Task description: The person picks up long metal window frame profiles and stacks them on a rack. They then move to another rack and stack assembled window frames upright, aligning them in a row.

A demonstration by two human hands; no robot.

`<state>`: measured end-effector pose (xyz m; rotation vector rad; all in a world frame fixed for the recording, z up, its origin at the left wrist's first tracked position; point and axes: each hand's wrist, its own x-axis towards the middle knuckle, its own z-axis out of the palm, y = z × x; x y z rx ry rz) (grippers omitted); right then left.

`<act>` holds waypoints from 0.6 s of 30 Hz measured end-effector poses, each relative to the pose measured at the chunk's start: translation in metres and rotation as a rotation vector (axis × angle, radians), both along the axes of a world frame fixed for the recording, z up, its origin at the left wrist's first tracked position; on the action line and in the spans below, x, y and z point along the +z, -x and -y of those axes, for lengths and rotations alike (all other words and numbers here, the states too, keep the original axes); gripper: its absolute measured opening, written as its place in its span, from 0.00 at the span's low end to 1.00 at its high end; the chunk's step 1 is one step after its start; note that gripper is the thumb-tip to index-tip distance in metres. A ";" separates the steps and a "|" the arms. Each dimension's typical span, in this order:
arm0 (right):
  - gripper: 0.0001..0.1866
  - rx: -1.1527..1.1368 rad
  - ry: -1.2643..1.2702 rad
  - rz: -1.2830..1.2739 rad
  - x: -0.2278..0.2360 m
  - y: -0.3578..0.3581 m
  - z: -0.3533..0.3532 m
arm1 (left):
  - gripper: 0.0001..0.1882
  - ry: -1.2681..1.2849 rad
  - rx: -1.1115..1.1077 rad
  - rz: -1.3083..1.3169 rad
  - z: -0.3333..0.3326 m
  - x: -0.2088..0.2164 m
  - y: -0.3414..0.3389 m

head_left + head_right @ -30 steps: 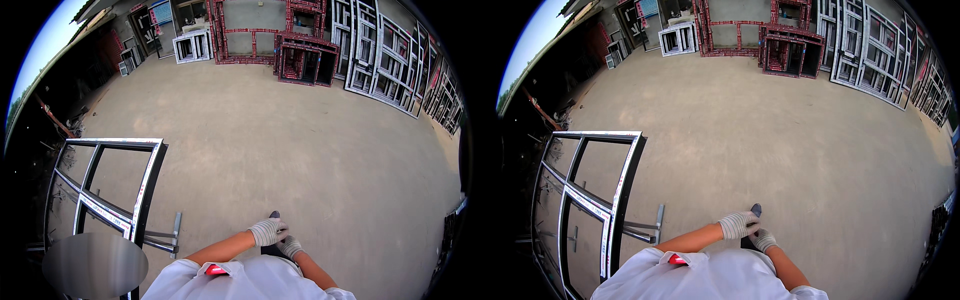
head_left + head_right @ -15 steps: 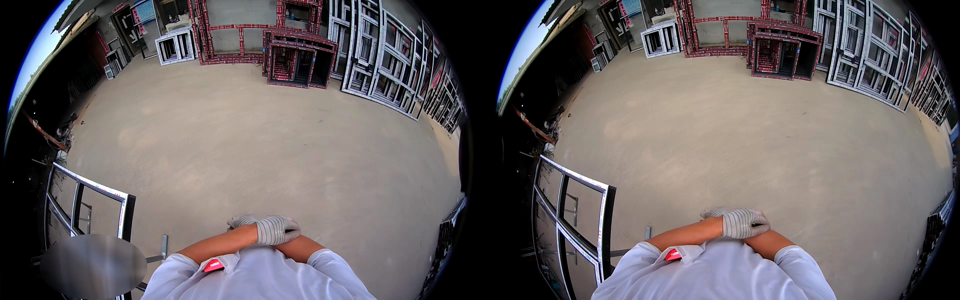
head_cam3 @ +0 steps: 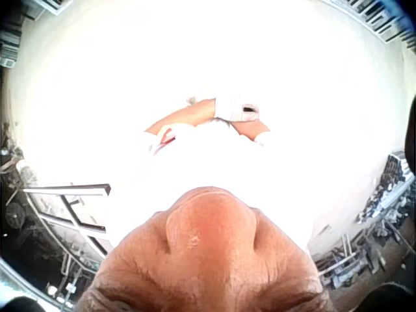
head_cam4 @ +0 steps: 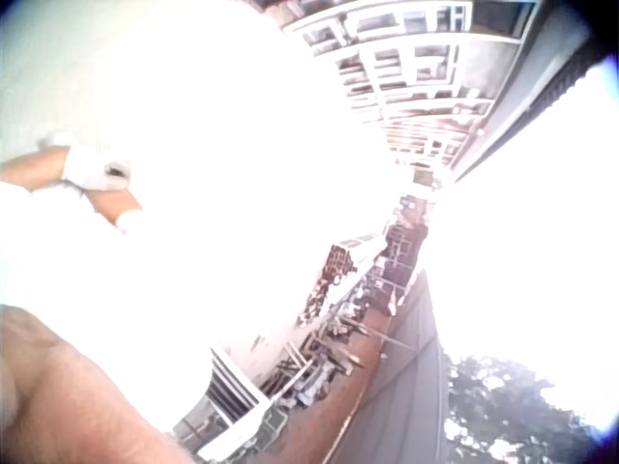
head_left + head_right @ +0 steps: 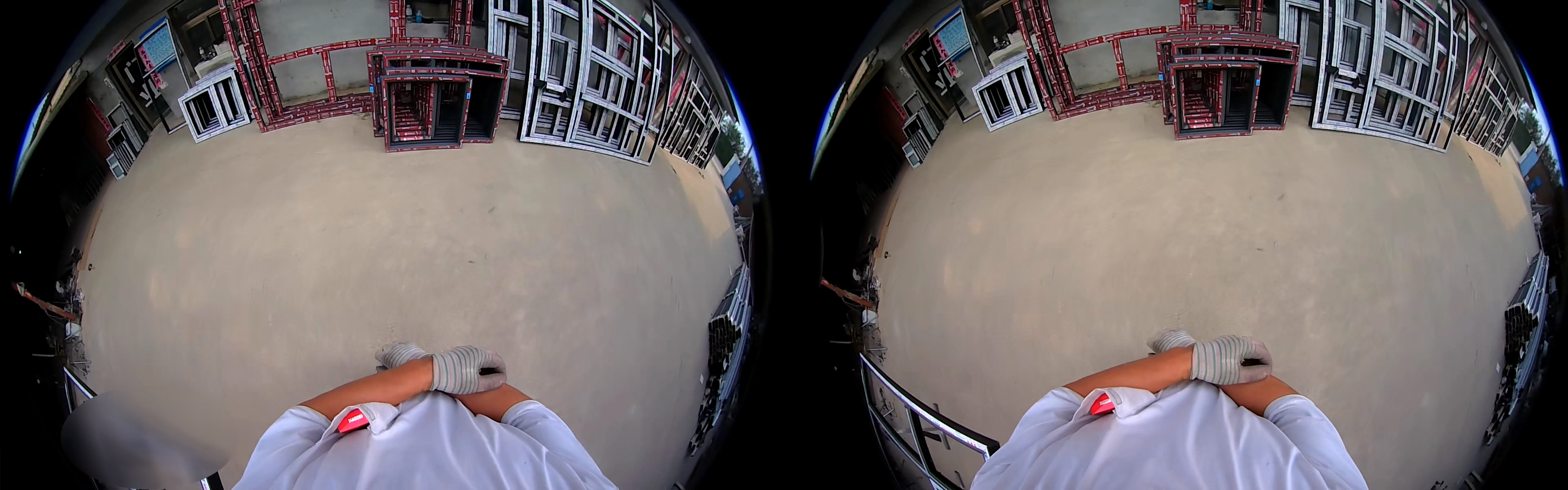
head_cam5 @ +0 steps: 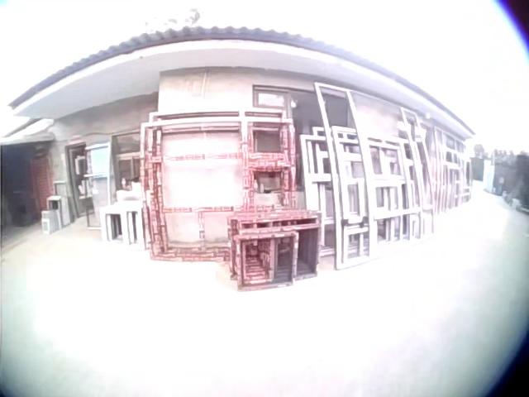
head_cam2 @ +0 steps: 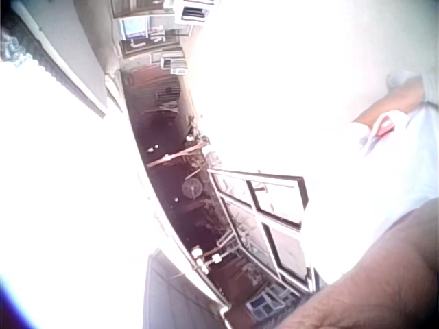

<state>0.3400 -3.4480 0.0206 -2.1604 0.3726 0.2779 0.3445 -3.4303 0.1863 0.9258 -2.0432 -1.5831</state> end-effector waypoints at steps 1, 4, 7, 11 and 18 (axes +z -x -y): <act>0.20 -0.006 0.006 0.003 0.009 -0.011 0.018 | 0.13 -0.004 0.003 0.028 0.018 0.004 -0.012; 0.20 -0.049 -0.022 -0.013 0.007 -0.031 0.077 | 0.14 -0.031 -0.024 0.122 0.083 0.007 -0.047; 0.20 -0.051 -0.038 -0.011 0.004 -0.058 0.133 | 0.14 -0.028 0.022 0.200 0.142 0.014 -0.086; 0.21 -0.061 -0.053 -0.050 -0.012 -0.070 0.220 | 0.14 -0.041 0.102 0.159 0.231 -0.002 -0.112; 0.21 0.036 0.034 -0.118 -0.034 -0.117 0.410 | 0.11 -0.079 0.755 0.143 0.369 -0.085 -0.198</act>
